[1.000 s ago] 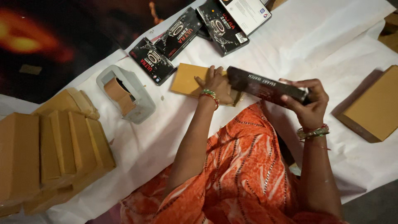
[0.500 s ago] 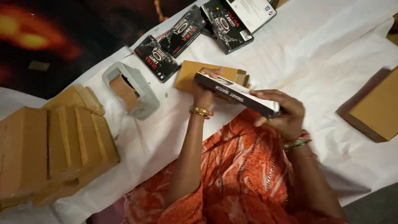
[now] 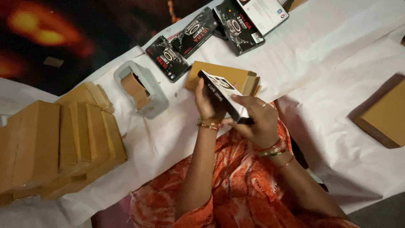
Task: The person assembles and packs smart watches into cardboard boxes. They place a watch and its accessories into a product box, then insert the product box into a larger shipping box, fold the flaps, and seal it with tape.
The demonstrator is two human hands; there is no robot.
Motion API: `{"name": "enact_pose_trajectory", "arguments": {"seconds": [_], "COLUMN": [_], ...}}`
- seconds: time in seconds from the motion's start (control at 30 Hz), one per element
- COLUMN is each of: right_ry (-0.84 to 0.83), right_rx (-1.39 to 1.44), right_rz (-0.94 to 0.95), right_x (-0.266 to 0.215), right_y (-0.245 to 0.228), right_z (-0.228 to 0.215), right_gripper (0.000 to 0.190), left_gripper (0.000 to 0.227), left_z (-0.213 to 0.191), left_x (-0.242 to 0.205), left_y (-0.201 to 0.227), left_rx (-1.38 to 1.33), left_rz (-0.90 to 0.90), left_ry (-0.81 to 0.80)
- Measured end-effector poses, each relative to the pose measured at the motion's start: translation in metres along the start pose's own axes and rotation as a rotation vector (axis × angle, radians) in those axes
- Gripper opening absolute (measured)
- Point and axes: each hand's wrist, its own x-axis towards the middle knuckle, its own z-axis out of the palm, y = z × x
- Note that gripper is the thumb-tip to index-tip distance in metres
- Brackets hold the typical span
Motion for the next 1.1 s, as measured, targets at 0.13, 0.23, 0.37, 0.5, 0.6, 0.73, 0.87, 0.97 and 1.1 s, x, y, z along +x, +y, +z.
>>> {"name": "enact_pose_trajectory", "arguments": {"seconds": [0.13,0.23,0.37,0.5,0.6,0.73,0.87,0.97,1.1], "right_ry": [-0.177,-0.323,-0.426,-0.598,-0.528,-0.47,-0.412,-0.384,-0.429], "right_rx": [0.088,0.281,0.287,0.308,0.388,0.393,0.341,0.296,0.299], "right_rz": [-0.213,-0.172,-0.141,0.103,-0.074,-0.097,-0.05,-0.022,-0.04], "right_x": [-0.003,-0.003,-0.004,-0.004,-0.002,0.002,0.006,0.009,0.014], "right_y": [-0.005,0.001,0.016,0.031,0.038,0.04,0.035,0.031,0.027], "right_z": [0.002,0.0,-0.001,-0.004,-0.007,-0.01,-0.012,-0.014,-0.016], "right_gripper": [0.062,0.05,0.044,0.045,0.035,0.029,0.025,0.027,0.026], "left_gripper": [0.05,0.05,0.051,0.052,0.056,0.057,0.055,0.046,0.038], "left_z": [0.014,0.022,0.026,0.023,0.016,0.012,0.012,0.017,0.027], "left_x": [0.001,0.003,-0.003,-0.002,0.002,0.01,0.009,0.008,0.002], "left_y": [0.011,0.026,0.031,0.026,0.024,0.019,0.011,0.009,0.013], "left_rx": [0.207,0.126,0.182,0.196,0.232,0.325,0.39,0.374,0.325], "left_rz": [-0.064,-0.102,-0.078,-0.057,-0.072,-0.087,-0.043,-0.008,0.035], "left_ry": [0.114,0.181,0.219,0.202,0.157,0.241,0.272,0.256,0.165]}}
